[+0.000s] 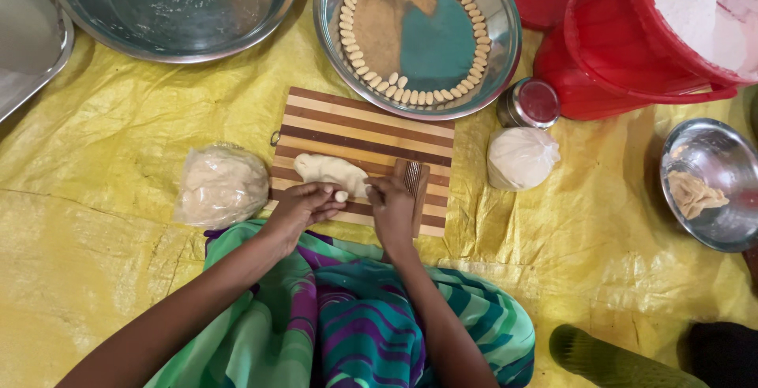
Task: The person sits on a yellow tarp and shapes dough into small oval pieces. They roll a piece of dough between their palms, then use a wooden grooved tool to press and shape it before placing it into a metal bowl.
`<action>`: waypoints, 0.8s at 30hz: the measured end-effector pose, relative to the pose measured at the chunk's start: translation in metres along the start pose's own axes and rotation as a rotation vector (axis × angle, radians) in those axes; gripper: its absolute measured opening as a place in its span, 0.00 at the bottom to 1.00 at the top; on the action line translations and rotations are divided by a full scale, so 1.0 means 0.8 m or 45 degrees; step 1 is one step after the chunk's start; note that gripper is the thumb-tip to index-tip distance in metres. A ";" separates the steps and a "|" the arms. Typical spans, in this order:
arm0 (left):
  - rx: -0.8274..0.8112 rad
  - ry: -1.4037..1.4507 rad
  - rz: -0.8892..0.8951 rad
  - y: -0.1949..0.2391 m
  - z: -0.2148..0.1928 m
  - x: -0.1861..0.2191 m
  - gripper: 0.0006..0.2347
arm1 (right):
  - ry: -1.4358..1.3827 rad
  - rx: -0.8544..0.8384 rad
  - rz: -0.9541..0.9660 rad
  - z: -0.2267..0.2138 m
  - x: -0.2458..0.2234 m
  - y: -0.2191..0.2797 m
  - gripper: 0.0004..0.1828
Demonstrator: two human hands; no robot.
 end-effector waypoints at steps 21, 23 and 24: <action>-0.037 -0.067 0.181 -0.015 0.014 -0.018 0.11 | -0.318 -0.329 0.329 -0.005 -0.028 0.041 0.16; -0.032 -0.061 0.202 -0.024 0.014 -0.028 0.11 | -0.371 -0.266 0.331 -0.010 -0.021 0.035 0.15; -0.029 -0.058 0.213 -0.029 0.014 -0.034 0.11 | -0.397 -0.235 0.330 -0.014 -0.016 0.031 0.14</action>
Point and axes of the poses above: each hand's wrist, its own y-axis away from the middle knuckle, its own z-axis out of the palm, x = y × z, the point moved 8 cm from there along -y, towards the middle knuckle, and after that the axes turned 10 degrees about y, right-handed, at the moved point
